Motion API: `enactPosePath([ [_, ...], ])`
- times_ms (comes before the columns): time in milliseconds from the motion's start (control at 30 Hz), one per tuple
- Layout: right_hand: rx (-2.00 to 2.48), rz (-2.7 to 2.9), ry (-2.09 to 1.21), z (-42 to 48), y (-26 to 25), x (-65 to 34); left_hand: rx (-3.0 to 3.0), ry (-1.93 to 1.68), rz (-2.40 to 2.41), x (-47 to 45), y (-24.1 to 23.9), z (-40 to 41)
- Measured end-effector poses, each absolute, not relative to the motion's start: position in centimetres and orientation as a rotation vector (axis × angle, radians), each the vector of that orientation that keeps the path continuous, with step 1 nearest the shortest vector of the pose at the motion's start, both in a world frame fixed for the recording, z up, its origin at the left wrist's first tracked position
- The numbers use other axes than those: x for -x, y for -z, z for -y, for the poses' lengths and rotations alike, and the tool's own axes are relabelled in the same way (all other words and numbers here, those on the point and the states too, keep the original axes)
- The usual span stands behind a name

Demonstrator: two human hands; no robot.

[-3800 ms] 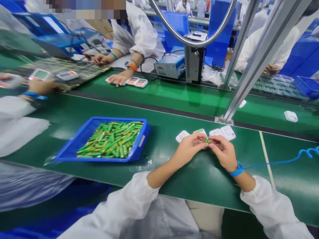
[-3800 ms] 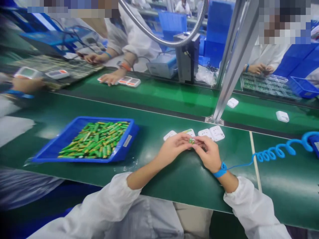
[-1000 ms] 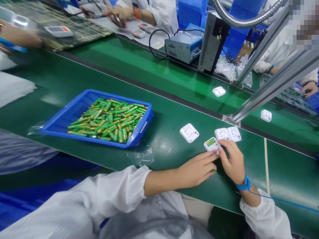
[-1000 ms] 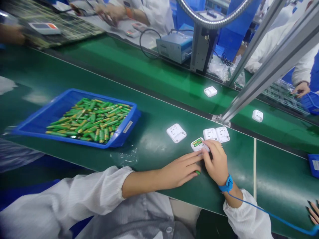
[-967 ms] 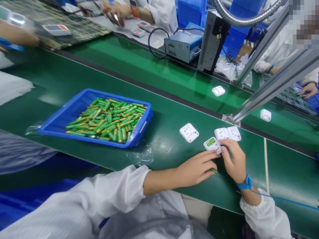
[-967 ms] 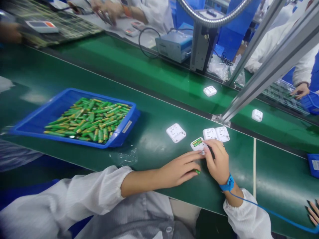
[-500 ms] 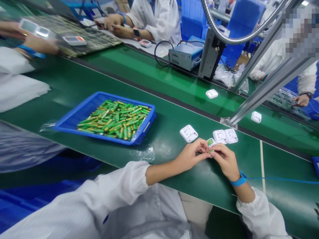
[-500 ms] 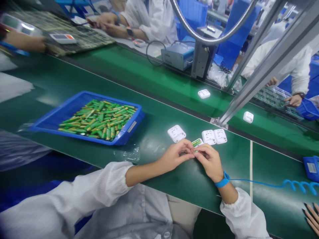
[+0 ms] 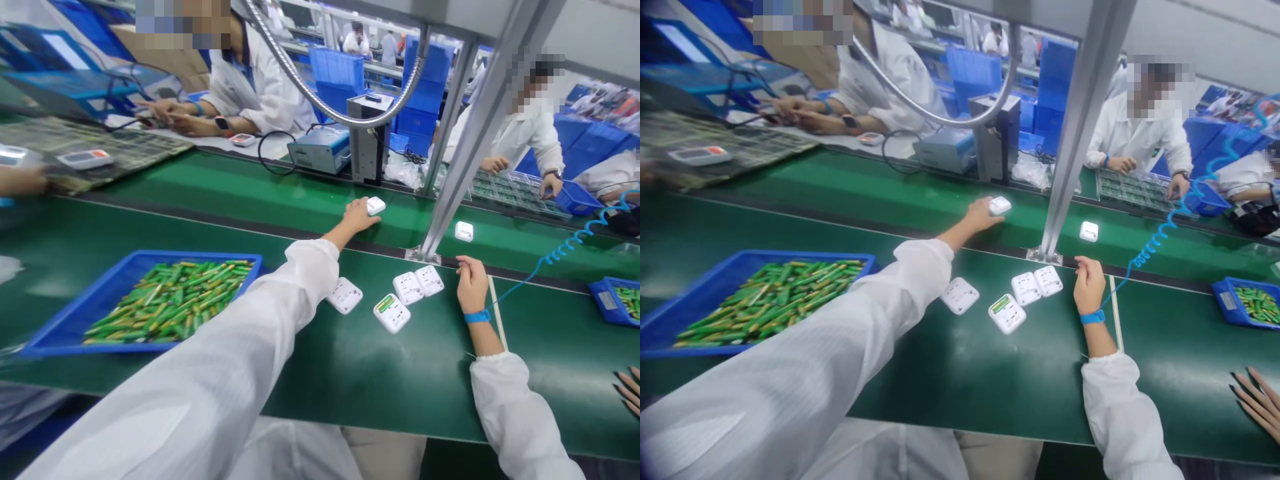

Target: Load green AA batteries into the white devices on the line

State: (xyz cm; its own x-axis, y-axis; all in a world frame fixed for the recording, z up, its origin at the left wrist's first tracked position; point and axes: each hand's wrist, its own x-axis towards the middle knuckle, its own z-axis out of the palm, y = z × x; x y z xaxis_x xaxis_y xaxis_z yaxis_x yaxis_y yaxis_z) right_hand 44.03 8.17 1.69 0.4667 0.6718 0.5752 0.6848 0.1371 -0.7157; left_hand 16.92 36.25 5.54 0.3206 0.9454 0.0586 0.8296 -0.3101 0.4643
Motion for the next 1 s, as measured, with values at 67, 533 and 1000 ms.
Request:
enactPosePath([
  [67, 1.563, 1.26, 0.072, -9.2, -1.2, -45.1, -2.267, -0.412, -1.602, -16.4, -4.7, -38.2],
  [533, 2.05, 1.118, 0.036, -25.8, 0.0, -51.2, -2.656, -0.38, -1.171, -10.7, -6.1, -30.1],
  [1000, 2.079, 1.383, 0.052, -19.8, -0.1, -49.9, -2.671, -0.22, -1.16, -10.1, -5.1, -16.6],
])
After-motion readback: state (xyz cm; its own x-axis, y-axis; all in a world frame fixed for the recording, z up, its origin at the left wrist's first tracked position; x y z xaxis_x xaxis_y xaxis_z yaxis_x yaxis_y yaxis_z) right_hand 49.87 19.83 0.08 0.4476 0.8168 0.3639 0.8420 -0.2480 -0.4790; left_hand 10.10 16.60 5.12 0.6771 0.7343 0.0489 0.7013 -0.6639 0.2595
